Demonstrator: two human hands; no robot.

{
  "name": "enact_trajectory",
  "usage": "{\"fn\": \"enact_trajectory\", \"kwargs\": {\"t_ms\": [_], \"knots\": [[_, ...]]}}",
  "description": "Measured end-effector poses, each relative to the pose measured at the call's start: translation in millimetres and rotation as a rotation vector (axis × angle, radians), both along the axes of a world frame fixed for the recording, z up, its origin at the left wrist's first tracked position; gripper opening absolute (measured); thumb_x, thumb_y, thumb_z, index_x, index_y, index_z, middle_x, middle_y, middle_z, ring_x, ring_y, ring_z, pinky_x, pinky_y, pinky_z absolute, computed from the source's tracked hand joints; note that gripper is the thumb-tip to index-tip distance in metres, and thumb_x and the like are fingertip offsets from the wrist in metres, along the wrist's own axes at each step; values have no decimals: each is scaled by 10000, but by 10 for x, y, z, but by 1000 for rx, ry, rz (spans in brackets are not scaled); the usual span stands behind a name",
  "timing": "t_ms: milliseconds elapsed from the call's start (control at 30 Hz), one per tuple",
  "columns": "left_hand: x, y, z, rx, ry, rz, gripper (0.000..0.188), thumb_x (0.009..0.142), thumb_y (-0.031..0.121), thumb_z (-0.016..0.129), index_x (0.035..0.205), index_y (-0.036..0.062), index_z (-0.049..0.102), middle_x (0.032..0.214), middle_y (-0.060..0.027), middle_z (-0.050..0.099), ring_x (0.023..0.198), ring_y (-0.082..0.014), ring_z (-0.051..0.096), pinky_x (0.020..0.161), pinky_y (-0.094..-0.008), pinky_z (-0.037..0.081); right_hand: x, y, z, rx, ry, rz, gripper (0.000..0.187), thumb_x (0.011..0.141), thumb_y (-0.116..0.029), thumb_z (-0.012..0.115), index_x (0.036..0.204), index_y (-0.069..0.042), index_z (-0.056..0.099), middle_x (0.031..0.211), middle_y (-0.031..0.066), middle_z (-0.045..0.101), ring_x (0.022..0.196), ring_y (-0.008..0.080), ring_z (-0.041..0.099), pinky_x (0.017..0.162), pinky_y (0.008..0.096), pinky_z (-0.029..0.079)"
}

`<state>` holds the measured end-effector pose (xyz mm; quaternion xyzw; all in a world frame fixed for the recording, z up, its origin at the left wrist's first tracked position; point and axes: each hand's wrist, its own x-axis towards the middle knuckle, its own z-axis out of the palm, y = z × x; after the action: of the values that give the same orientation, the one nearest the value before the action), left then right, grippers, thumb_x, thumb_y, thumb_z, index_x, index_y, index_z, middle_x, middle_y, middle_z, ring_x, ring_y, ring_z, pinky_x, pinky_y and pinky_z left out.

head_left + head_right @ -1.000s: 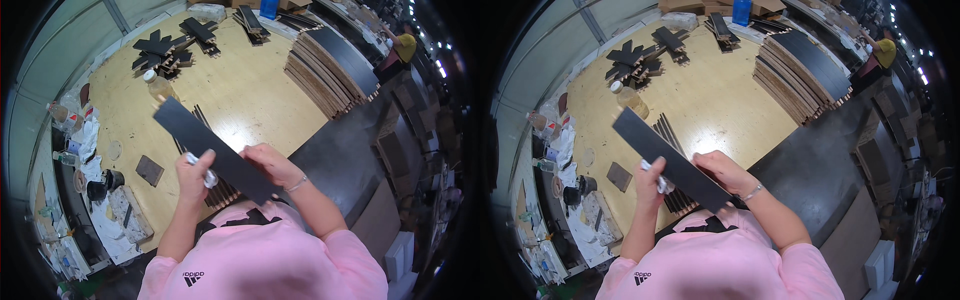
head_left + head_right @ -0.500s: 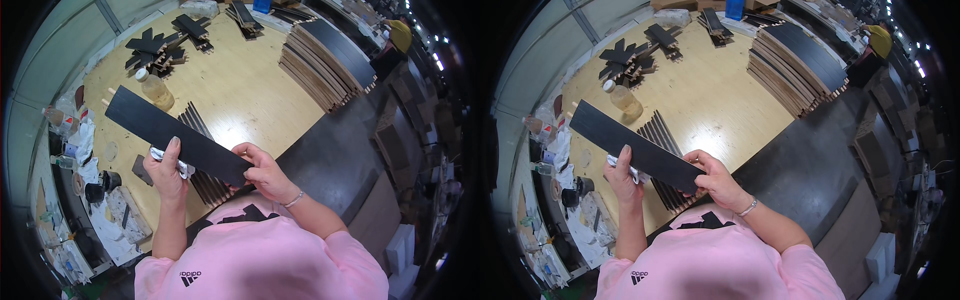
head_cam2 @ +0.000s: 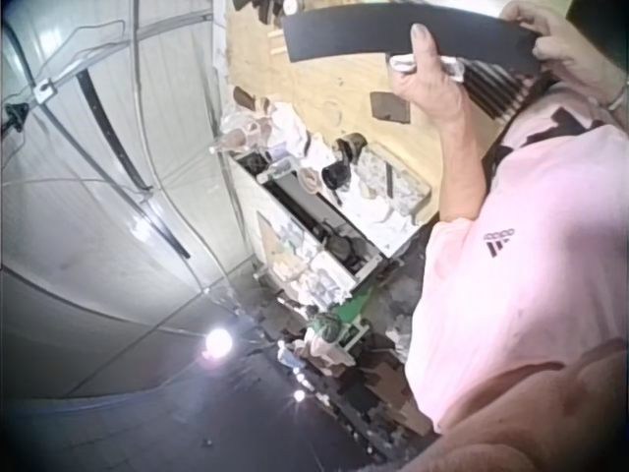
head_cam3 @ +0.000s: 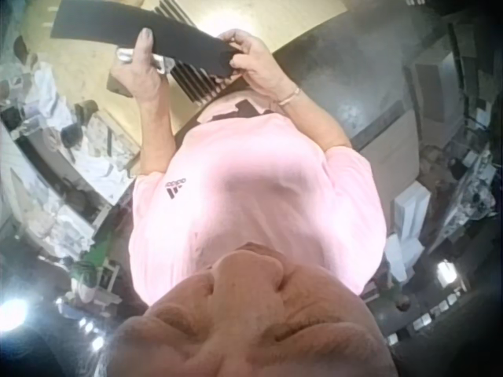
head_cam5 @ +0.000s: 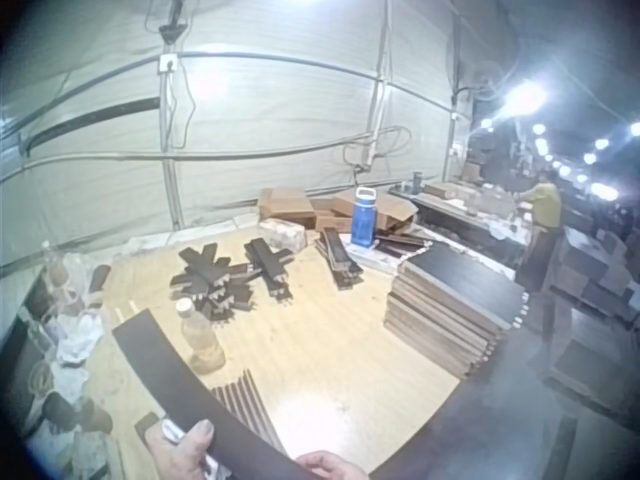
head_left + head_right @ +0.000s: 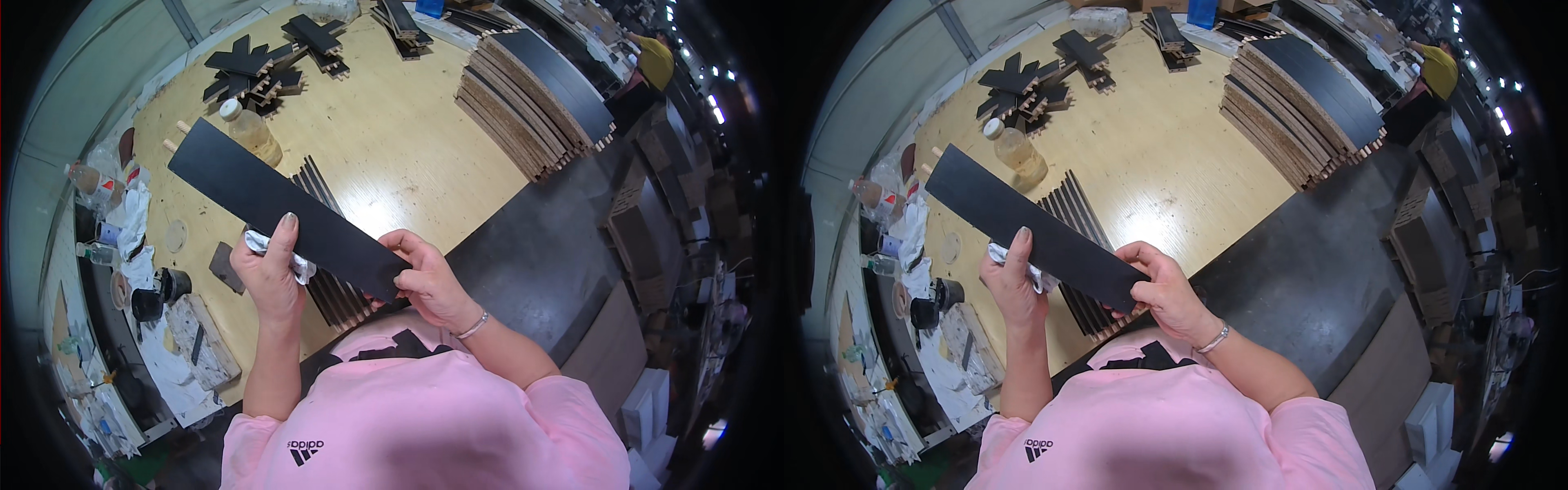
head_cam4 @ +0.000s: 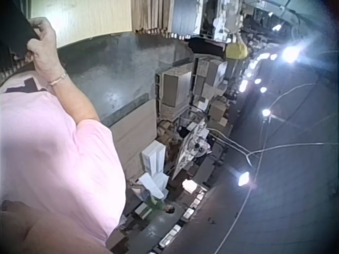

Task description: The person wipes a black wooden furniture panel with a cloth, applies a substance from a sponge to the edges, and repeats this for several panels.

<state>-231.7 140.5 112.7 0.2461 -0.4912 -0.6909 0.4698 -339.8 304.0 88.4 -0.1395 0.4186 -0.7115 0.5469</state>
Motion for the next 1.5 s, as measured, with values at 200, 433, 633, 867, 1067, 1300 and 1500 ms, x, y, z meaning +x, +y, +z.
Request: {"fn": "enact_trajectory", "kwargs": {"t_ms": [200,433,633,867,1067,1300,1500], "knots": [[-18,39,12,23,-23,21,69,861,33,709,834,24,646,743,21,627,628,-40,539,594,-210,434,33,27,-19,-28,-45,-40,450,735,106,445,1179,36,457,1058,152,586,810,202,685,654,286,591],[-12,15,-56,-13,-69,4,74,870,25,686,846,21,617,792,-9,626,673,-67,566,628,-228,442,68,53,-28,-16,-6,-81,490,696,103,516,1177,18,474,1048,119,590,805,175,674,658,268,573],[-82,77,-2,-7,-71,51,206,852,31,723,712,63,576,658,40,570,547,-22,473,507,-196,359,61,64,-69,20,39,-72,569,652,110,575,1197,-6,461,1118,111,545,836,217,676,699,316,586],[-122,134,38,4,-101,82,210,855,37,723,710,63,574,664,40,573,556,-22,470,503,-199,348,66,71,-78,31,56,-91,562,635,97,571,1179,-4,467,1078,105,548,799,197,659,678,313,572],[-70,88,-74,-14,-79,27,180,855,36,724,731,47,594,685,35,589,578,-23,479,521,-204,360,70,79,-94,36,59,-99,554,632,89,563,1170,0,468,1077,108,548,794,199,658,675,312,564],[-103,97,-89,-12,-66,25,108,863,32,712,789,26,634,744,11,625,620,-36,515,554,-203,395,77,86,-86,47,35,-108,560,617,94,492,1168,2,468,1067,111,549,774,215,655,667,331,553],[-76,-49,-140,142,-59,-62,70,879,44,688,879,-12,646,810,-18,663,679,-69,597,613,-222,473,-70,165,-212,-157,-342,116,765,508,28,524,1265,42,418,1157,249,550,805,333,667,794,448,550]]}}
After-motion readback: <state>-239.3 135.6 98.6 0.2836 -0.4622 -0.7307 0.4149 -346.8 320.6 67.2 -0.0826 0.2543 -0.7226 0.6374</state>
